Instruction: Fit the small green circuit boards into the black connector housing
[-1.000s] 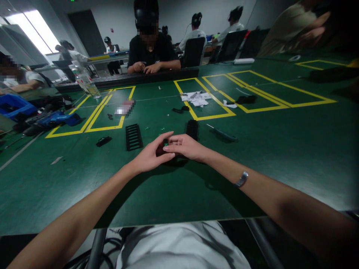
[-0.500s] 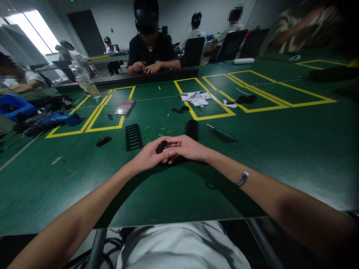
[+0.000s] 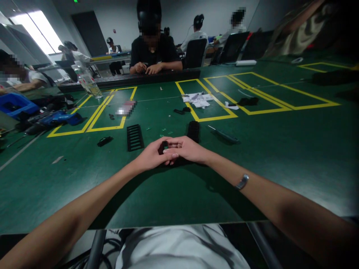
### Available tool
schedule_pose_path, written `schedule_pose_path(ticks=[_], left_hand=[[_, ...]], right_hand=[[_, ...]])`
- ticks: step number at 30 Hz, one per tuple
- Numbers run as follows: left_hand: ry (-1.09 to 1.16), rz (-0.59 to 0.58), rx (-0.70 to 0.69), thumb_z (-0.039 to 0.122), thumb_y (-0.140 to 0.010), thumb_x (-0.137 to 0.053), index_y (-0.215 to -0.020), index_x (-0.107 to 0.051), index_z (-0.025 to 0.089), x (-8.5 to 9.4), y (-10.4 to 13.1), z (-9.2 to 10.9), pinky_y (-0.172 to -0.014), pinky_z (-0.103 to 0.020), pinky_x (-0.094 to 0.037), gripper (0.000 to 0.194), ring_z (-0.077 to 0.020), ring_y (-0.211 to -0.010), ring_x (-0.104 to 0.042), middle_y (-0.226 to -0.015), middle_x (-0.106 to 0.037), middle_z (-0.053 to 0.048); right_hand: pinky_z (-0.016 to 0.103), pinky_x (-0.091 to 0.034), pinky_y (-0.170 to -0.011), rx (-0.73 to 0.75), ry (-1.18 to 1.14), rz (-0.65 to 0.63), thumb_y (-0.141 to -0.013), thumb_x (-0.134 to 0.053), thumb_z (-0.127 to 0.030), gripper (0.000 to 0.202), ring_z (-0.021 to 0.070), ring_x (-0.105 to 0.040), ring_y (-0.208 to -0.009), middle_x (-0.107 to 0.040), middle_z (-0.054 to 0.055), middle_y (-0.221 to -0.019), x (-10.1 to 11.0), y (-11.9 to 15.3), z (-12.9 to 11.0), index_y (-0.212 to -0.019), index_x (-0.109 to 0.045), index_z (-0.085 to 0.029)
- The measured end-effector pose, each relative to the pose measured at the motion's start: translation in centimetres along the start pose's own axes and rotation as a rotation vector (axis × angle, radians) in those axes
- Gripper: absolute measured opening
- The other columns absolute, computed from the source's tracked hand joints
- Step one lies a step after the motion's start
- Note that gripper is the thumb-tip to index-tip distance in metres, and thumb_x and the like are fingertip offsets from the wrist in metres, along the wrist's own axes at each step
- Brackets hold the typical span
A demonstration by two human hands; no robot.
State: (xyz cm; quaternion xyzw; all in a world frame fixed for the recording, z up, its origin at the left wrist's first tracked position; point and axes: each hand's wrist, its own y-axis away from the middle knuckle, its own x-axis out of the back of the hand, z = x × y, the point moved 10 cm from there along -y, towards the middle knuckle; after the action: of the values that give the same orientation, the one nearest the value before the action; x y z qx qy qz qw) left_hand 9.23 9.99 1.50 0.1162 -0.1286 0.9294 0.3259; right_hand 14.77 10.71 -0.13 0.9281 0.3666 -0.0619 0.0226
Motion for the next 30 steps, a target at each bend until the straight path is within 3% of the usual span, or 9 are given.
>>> schedule_pose_path(ticks=[8, 14, 20, 26, 30], left_hand=[[0.022, -0.017, 0.011, 0.041, -0.090, -0.067, -0.125, -0.053, 0.013, 0.7, -0.7, -0.1, -0.060, -0.022, -0.048, 0.047, -0.0108, -0.060, -0.060, -0.074, -0.064, 0.000], [-0.142, 0.112, 0.019, 0.048, -0.088, -0.068, -0.116, -0.061, 0.011, 3.1, -2.4, -0.6, -0.061, -0.022, -0.047, 0.047, -0.0114, -0.062, -0.060, -0.071, -0.065, 0.000], [-0.026, 0.187, 0.063, 0.050, -0.088, -0.066, -0.117, -0.058, 0.011, 5.0, -2.9, -1.5, -0.050, -0.018, -0.041, 0.049, -0.0092, -0.051, -0.058, -0.062, -0.060, 0.003], [0.031, 0.102, 0.026, 0.045, -0.086, -0.071, -0.121, -0.053, 0.012, 3.9, -2.7, -1.7, -0.050, -0.018, -0.044, 0.051, -0.0096, -0.051, -0.061, -0.066, -0.065, 0.001], [0.032, 0.107, 0.013, 0.043, -0.087, -0.070, -0.120, -0.052, 0.012, 3.6, -2.6, -1.6, -0.051, -0.018, -0.045, 0.049, -0.0102, -0.052, -0.062, -0.066, -0.066, 0.001]], right_hand=[[0.028, -0.061, -0.061, -0.017, -0.079, 0.062, -0.081, -0.079, -0.029, 0.035, 0.0189, -0.075, -0.067, -0.075, 0.008, -0.078, 0.3, -0.8, 0.4, -0.109, -0.068, -0.009], [0.026, -0.063, -0.059, -0.061, -0.286, 0.167, -0.082, -0.075, -0.016, 0.039, 0.0193, -0.076, -0.070, -0.074, 0.008, -0.084, 1.9, -2.3, 1.4, -0.120, -0.066, -0.013], [0.022, -0.059, -0.051, -0.017, -0.249, 0.252, -0.089, -0.068, -0.017, 0.040, 0.0158, -0.072, -0.059, -0.074, 0.008, -0.080, 2.8, -4.6, 1.0, -0.129, -0.062, -0.013], [0.022, -0.056, -0.046, 0.043, -0.183, 0.194, -0.084, -0.074, -0.022, 0.045, 0.0170, -0.071, -0.056, -0.069, 0.003, -0.072, 2.4, -4.4, 1.0, -0.128, -0.063, -0.014], [0.022, -0.056, -0.046, 0.052, -0.169, 0.178, -0.084, -0.075, -0.025, 0.043, 0.0167, -0.071, -0.056, -0.067, 0.001, -0.069, 2.4, -4.1, 0.9, -0.125, -0.064, -0.014]])
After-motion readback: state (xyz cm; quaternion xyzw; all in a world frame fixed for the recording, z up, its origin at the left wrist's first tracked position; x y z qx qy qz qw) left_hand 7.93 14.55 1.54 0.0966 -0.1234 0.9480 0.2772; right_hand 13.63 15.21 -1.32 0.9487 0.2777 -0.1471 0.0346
